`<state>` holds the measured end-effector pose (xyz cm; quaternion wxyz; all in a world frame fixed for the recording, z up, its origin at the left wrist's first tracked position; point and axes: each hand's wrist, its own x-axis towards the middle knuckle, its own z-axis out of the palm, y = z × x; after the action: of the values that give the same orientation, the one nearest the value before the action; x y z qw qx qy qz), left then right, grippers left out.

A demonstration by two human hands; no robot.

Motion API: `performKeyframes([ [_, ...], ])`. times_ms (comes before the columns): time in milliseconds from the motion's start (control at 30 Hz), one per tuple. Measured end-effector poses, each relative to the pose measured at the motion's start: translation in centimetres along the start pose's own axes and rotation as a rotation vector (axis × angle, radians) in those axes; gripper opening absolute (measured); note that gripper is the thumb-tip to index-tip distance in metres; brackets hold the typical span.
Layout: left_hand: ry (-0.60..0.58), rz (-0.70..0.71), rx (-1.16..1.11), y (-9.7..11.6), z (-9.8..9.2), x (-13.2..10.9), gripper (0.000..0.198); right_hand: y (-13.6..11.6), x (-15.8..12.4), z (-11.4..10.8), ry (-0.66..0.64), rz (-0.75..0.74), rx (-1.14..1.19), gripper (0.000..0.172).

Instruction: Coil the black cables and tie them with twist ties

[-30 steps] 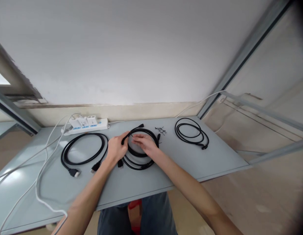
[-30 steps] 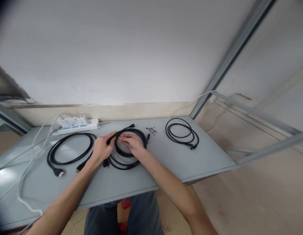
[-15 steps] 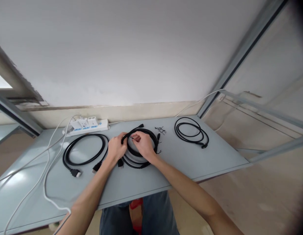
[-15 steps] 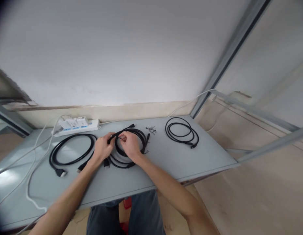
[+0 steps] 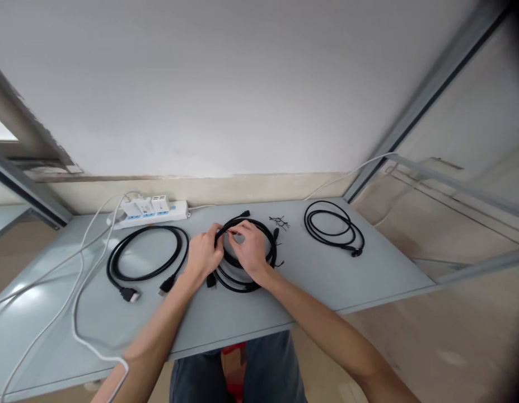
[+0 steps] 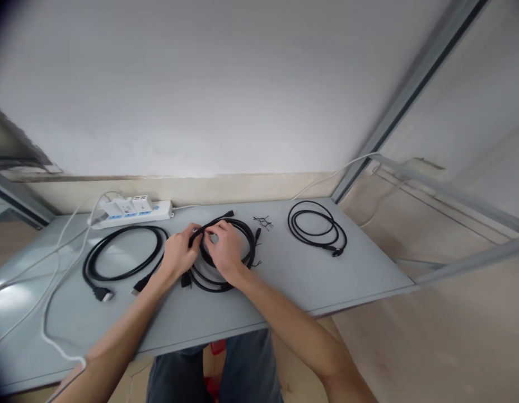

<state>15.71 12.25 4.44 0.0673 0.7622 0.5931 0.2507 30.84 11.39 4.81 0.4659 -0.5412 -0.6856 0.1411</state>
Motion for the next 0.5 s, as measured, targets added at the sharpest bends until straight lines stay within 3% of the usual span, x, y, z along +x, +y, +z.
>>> performKeyframes([
  [333,-0.017,-0.075,0.032,-0.7,-0.3,0.4,0.036,-0.7,0.2,-1.5,0.076,0.001,0.261,0.008],
  [500,-0.015,-0.105,0.068,-1.6,-0.4,0.6,0.037,-0.1,1.1,-3.4,0.042,-0.043,0.256,0.019],
])
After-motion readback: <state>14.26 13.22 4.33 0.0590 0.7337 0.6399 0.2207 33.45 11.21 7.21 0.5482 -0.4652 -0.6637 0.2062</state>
